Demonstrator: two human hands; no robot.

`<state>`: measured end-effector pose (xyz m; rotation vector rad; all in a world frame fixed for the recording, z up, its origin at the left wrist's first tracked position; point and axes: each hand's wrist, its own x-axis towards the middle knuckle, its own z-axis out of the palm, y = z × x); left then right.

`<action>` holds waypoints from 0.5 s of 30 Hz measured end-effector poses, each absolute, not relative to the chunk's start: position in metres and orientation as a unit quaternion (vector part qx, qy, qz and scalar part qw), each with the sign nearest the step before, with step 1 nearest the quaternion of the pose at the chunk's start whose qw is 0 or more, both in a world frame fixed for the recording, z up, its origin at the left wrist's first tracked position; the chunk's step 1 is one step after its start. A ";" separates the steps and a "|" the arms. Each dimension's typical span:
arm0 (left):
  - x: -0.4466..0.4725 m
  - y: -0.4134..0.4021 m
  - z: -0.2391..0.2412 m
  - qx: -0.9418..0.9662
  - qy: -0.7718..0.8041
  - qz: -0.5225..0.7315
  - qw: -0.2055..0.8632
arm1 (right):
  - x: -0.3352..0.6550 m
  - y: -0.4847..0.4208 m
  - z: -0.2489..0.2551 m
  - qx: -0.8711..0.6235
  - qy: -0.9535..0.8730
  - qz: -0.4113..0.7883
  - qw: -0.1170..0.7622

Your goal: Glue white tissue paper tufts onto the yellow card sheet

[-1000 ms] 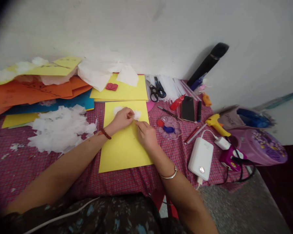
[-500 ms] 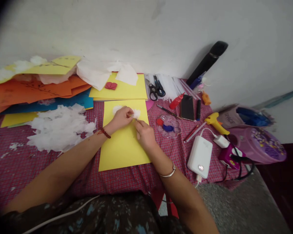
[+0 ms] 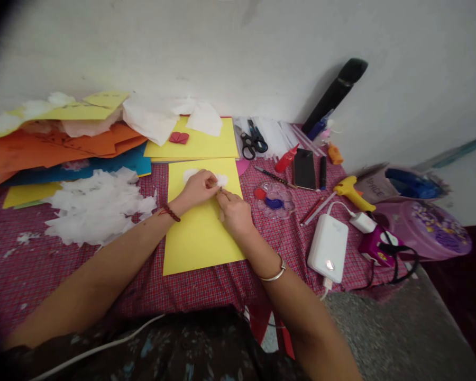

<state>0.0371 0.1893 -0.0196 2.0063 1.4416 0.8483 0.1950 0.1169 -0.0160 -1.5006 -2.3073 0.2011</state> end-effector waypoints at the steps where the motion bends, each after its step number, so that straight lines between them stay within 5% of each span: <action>1: 0.037 0.191 -0.021 0.742 0.532 0.315 0.259 | 0.195 0.117 -0.015 -0.533 -0.823 0.070 0.185; 15: 0.038 0.199 -0.016 0.735 0.537 0.301 0.284 | 0.195 0.118 -0.011 -0.525 -0.833 0.049 0.166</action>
